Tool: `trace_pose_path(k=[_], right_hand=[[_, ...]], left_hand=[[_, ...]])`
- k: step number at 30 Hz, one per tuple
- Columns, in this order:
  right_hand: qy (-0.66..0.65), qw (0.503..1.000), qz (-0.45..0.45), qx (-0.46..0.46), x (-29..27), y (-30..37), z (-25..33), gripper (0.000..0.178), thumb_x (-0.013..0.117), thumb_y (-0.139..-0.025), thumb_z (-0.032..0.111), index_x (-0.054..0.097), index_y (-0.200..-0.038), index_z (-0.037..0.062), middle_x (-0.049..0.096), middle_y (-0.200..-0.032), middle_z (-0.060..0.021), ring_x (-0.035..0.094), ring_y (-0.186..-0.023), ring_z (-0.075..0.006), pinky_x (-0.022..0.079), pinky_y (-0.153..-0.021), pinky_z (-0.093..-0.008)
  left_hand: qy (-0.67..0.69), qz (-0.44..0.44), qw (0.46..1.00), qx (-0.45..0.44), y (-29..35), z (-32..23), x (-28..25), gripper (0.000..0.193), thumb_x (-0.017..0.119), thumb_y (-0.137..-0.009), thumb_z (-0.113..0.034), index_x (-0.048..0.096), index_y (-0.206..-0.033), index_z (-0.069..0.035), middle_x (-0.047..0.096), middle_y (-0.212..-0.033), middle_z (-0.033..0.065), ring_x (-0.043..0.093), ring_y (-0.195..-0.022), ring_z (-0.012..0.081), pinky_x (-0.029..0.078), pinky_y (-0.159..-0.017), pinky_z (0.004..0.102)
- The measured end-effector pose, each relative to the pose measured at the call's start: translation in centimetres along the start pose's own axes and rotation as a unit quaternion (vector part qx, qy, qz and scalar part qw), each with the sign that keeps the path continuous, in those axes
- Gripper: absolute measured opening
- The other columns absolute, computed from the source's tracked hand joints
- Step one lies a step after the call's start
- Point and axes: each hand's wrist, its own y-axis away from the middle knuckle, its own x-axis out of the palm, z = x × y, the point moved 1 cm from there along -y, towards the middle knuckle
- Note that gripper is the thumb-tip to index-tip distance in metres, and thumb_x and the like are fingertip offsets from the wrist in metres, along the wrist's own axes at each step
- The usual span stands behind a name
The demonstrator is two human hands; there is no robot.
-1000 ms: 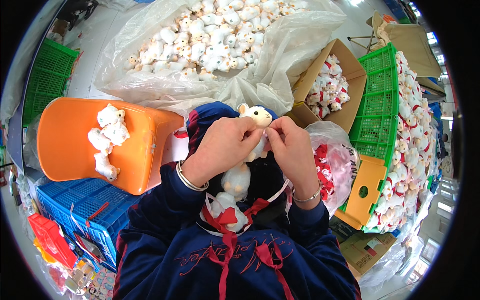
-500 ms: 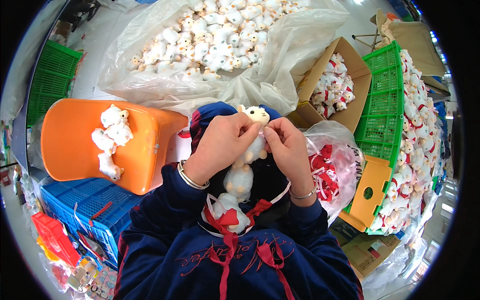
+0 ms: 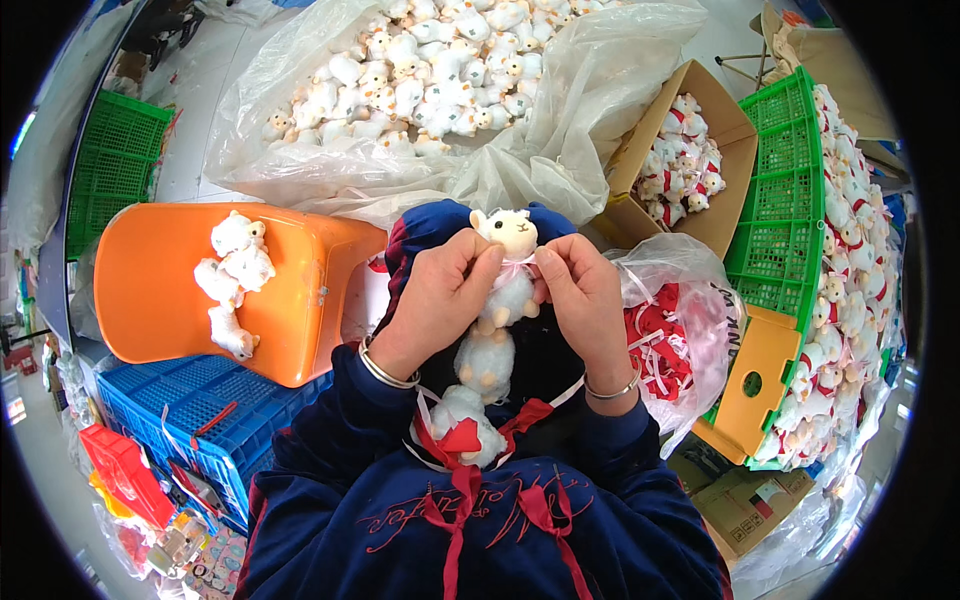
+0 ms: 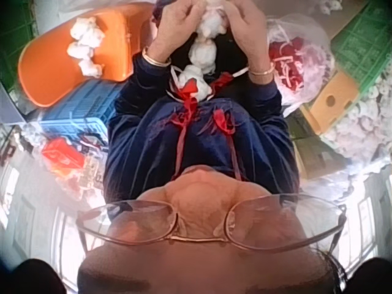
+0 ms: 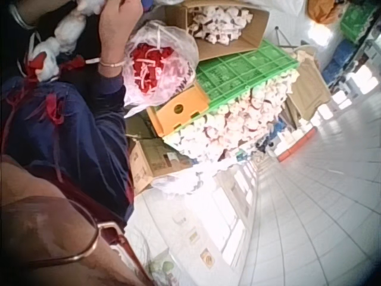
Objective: The person ties pink ribbons around the necks of small white plush toys and places the finished items into a green crate. The workspace includes large bags of unfinished toys and several crates of completed units.
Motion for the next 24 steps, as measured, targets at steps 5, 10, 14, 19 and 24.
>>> trace_pose_path(k=[5, 10, 14, 19, 24], right_hand=[[-0.048, 0.998, 0.027, 0.034, -0.3, -0.1, 0.5, 0.022, 0.056, -0.106, 0.019, 0.065, -0.102, -0.0009, 0.062, -0.073, 0.0000, 0.057, -0.062, -0.0060, 0.046, -0.059, -0.0222], [-0.074, 0.996, 0.041, 0.040, -0.4, 0.2, -0.2, 0.021, 0.058, -0.105, 0.018, 0.067, -0.103, -0.0010, 0.064, -0.079, -0.0009, 0.058, -0.065, -0.0061, 0.047, -0.061, -0.0212], [-0.062, 0.997, 0.029, 0.040, -0.2, 0.3, -0.1, 0.013, 0.063, -0.101, 0.012, 0.067, -0.103, -0.0008, 0.065, -0.077, 0.0003, 0.060, -0.065, -0.0060, 0.047, -0.060, -0.0212], [-0.076, 0.994, 0.036, 0.064, -0.5, 0.4, -0.4, 0.010, 0.064, -0.100, 0.010, 0.066, -0.101, -0.0003, 0.065, -0.079, -0.0003, 0.060, -0.066, -0.0061, 0.048, -0.061, -0.0214], [-0.041, 0.997, 0.049, 0.049, -0.9, 0.2, -0.3, 0.013, 0.063, -0.101, 0.011, 0.064, -0.095, 0.0000, 0.063, -0.077, -0.0010, 0.057, -0.066, -0.0067, 0.047, -0.061, -0.0232]], left_hand=[[-0.006, 0.012, 0.998, -0.067, -0.8, -0.7, 0.0, 0.026, 0.069, -0.096, -0.021, 0.060, -0.086, 0.001, 0.062, -0.067, 0.0078, 0.056, -0.059, 0.0110, 0.045, -0.055, 0.0290], [-0.086, 0.008, 0.994, -0.066, -1.0, -1.9, 0.4, 0.034, 0.077, -0.090, -0.029, 0.062, -0.086, 0.002, 0.067, -0.069, 0.0094, 0.061, -0.058, 0.0126, 0.050, -0.056, 0.0302], [-0.062, 0.024, 0.995, -0.075, -0.9, -2.0, 0.1, 0.032, 0.075, -0.091, -0.026, 0.062, -0.088, 0.002, 0.068, -0.071, 0.0096, 0.063, -0.062, 0.0123, 0.051, -0.059, 0.0296], [-0.038, 0.018, 0.997, -0.071, -0.7, -1.7, 0.1, 0.029, 0.077, -0.091, -0.021, 0.056, -0.082, -0.002, 0.060, -0.068, 0.0009, 0.051, -0.064, 0.0038, 0.044, -0.057, 0.0234], [-0.030, 0.021, 0.998, -0.046, -0.6, -1.3, 0.3, 0.027, 0.077, -0.090, -0.020, 0.057, -0.086, -0.003, 0.060, -0.070, 0.0018, 0.051, -0.066, 0.0047, 0.045, -0.059, 0.0242]])
